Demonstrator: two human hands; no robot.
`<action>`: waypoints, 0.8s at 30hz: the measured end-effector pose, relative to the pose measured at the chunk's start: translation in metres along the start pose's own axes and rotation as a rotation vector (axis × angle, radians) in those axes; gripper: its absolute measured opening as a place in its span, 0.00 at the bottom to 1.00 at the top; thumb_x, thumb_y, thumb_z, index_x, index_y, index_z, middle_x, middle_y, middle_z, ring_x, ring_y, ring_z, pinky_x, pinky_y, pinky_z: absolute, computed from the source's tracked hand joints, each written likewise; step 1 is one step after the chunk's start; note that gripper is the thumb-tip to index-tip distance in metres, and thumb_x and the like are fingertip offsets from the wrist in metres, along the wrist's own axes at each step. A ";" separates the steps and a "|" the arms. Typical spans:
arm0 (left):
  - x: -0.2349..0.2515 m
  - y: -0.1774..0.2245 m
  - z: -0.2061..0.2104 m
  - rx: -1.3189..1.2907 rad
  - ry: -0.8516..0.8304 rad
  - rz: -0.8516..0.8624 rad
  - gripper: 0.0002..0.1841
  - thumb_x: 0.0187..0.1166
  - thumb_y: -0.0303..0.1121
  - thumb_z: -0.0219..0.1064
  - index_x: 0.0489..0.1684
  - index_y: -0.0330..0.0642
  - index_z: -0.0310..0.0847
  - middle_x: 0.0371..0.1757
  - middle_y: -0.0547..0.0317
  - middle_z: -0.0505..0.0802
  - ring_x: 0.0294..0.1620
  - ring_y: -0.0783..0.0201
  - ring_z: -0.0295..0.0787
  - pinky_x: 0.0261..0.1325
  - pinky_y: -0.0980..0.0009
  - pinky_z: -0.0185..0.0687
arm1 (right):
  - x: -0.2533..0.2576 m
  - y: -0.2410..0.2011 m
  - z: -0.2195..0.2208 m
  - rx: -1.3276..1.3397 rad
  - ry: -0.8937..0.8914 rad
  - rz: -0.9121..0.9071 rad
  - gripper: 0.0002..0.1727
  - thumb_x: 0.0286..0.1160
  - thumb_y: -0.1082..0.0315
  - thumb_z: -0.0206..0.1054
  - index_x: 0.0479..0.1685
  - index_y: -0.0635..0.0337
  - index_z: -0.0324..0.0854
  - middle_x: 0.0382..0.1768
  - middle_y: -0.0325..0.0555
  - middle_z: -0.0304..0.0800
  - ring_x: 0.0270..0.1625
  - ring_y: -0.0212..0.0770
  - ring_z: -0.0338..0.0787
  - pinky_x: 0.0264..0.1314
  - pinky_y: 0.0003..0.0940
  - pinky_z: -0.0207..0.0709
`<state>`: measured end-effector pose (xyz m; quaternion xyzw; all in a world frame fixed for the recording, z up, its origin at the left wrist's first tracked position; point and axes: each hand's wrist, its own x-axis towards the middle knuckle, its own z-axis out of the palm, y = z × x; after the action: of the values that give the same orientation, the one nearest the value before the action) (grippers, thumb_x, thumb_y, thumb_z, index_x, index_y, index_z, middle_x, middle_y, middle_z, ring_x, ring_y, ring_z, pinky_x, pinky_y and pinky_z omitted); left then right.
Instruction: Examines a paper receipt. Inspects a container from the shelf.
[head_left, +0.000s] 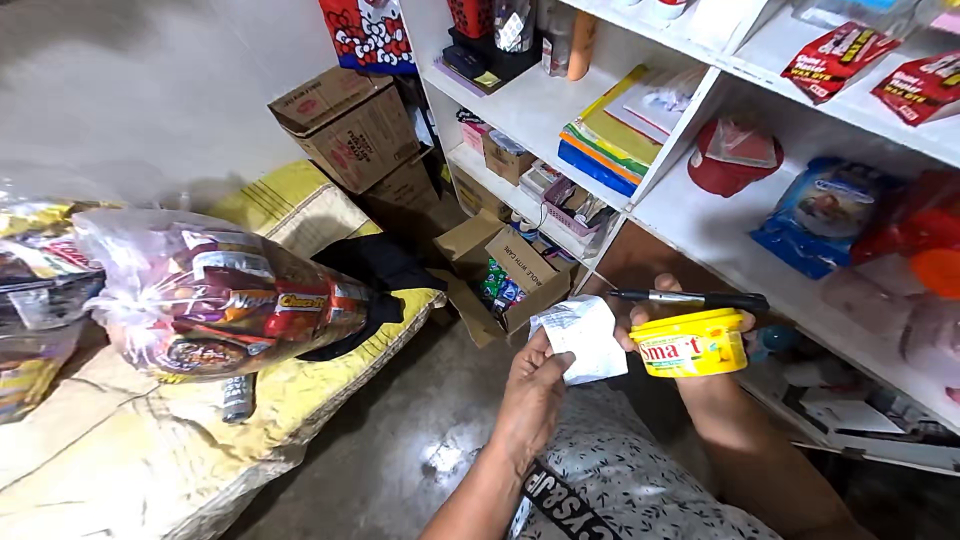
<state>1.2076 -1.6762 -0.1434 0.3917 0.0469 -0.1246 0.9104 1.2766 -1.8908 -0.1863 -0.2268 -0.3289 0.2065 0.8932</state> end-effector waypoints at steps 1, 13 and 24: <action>0.000 0.000 0.000 0.003 -0.003 0.002 0.21 0.77 0.15 0.49 0.69 0.31 0.71 0.52 0.56 0.94 0.52 0.66 0.93 0.61 0.65 0.88 | 0.000 0.000 0.000 -0.002 -0.005 -0.001 0.39 0.63 0.34 0.69 0.73 0.44 0.83 0.61 0.53 0.92 0.60 0.52 0.92 0.62 0.46 0.86; -0.001 -0.001 0.001 0.010 0.000 -0.017 0.15 0.78 0.17 0.51 0.54 0.33 0.81 0.45 0.55 0.96 0.46 0.66 0.95 0.56 0.66 0.91 | -0.001 -0.002 0.000 -0.017 -0.008 -0.001 0.39 0.61 0.33 0.70 0.73 0.43 0.84 0.60 0.53 0.93 0.59 0.52 0.93 0.62 0.46 0.86; -0.001 -0.002 0.003 -0.005 0.016 -0.025 0.14 0.76 0.16 0.54 0.55 0.36 0.77 0.45 0.56 0.95 0.45 0.66 0.95 0.54 0.66 0.91 | 0.002 -0.001 0.005 -0.063 0.006 0.000 0.37 0.65 0.35 0.70 0.74 0.41 0.82 0.60 0.50 0.93 0.59 0.49 0.93 0.62 0.42 0.85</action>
<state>1.2062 -1.6797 -0.1430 0.3899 0.0594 -0.1325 0.9093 1.2750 -1.8892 -0.1812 -0.2551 -0.3328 0.1953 0.8866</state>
